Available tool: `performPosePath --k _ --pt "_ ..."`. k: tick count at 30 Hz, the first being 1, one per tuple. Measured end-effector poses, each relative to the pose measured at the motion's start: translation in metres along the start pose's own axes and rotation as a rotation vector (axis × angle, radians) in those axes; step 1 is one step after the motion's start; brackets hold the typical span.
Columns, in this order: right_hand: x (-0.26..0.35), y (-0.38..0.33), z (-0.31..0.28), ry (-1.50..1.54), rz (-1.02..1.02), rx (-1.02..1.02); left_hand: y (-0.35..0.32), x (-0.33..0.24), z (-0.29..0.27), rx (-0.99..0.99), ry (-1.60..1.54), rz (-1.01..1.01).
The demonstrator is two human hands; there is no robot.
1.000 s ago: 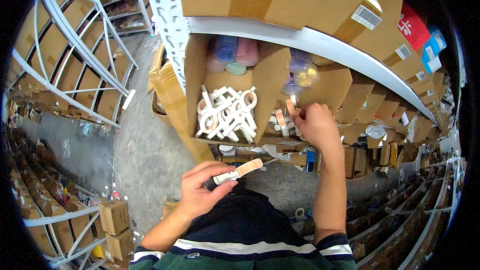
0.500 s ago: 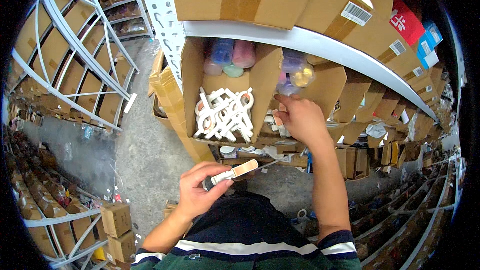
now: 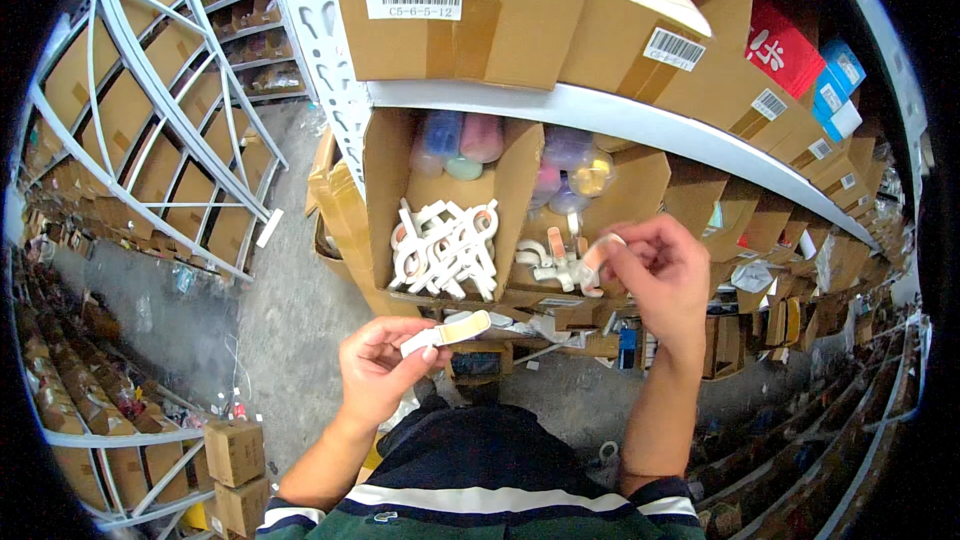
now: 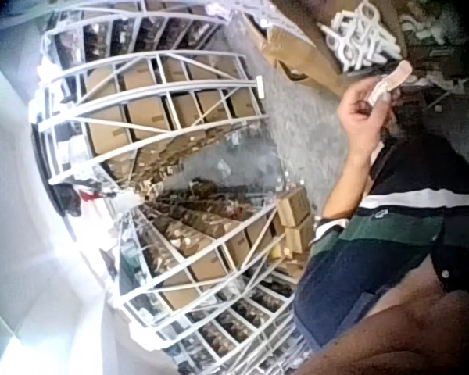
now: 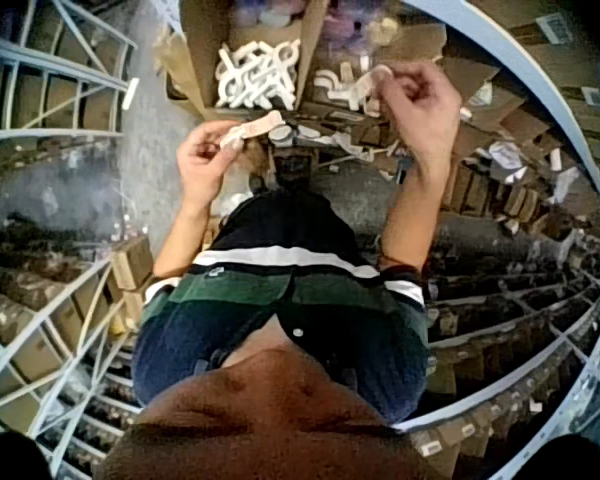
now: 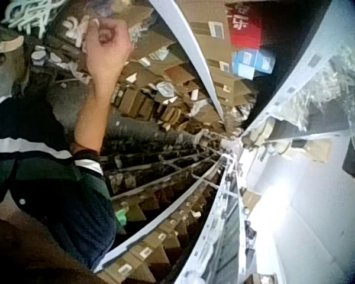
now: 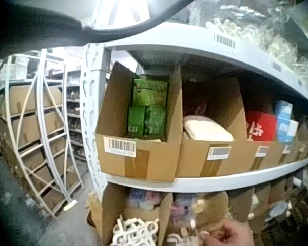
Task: The person assembles small white plastic components by hand in a warehouse setting. They repeatedly pick up two distinct parts, a curved piece and a straight piece, and snap them together to form a single unit. The person handles the items one at a time, inspecting the fit before placing the assembled unit back into a cardboard box.
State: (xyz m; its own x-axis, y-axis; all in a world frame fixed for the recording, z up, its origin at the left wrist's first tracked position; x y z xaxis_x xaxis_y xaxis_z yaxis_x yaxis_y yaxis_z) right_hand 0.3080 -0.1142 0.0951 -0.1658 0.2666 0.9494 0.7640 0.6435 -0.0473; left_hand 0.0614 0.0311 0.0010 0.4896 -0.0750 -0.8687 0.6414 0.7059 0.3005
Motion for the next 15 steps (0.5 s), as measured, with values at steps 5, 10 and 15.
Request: performPosePath --k 5,10,15 --pt "-0.039 -0.027 0.013 0.755 0.108 0.209 0.009 0.005 0.013 -0.07 -0.146 -0.043" --pt "-0.088 -0.048 0.042 1.076 0.153 0.323 0.011 0.008 0.021 -0.038 -0.197 0.027" --pt "-0.108 -0.06 0.067 1.12 0.172 0.346 0.007 0.008 0.03 -0.036 -0.095 -0.059"
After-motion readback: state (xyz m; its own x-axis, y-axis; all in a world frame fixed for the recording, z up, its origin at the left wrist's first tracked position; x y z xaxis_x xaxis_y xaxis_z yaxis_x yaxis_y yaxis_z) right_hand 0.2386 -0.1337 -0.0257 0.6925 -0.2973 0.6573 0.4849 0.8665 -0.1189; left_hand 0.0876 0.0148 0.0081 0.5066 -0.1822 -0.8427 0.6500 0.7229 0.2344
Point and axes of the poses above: each hand's wrist, its own y-axis towards the middle knuckle, its own z-axis out of the palm, x = y × z, the point moved 5 cm from there along y, towards the middle knuckle, and after that the axes turned 14 degrees about z, right-handed, at the moved point
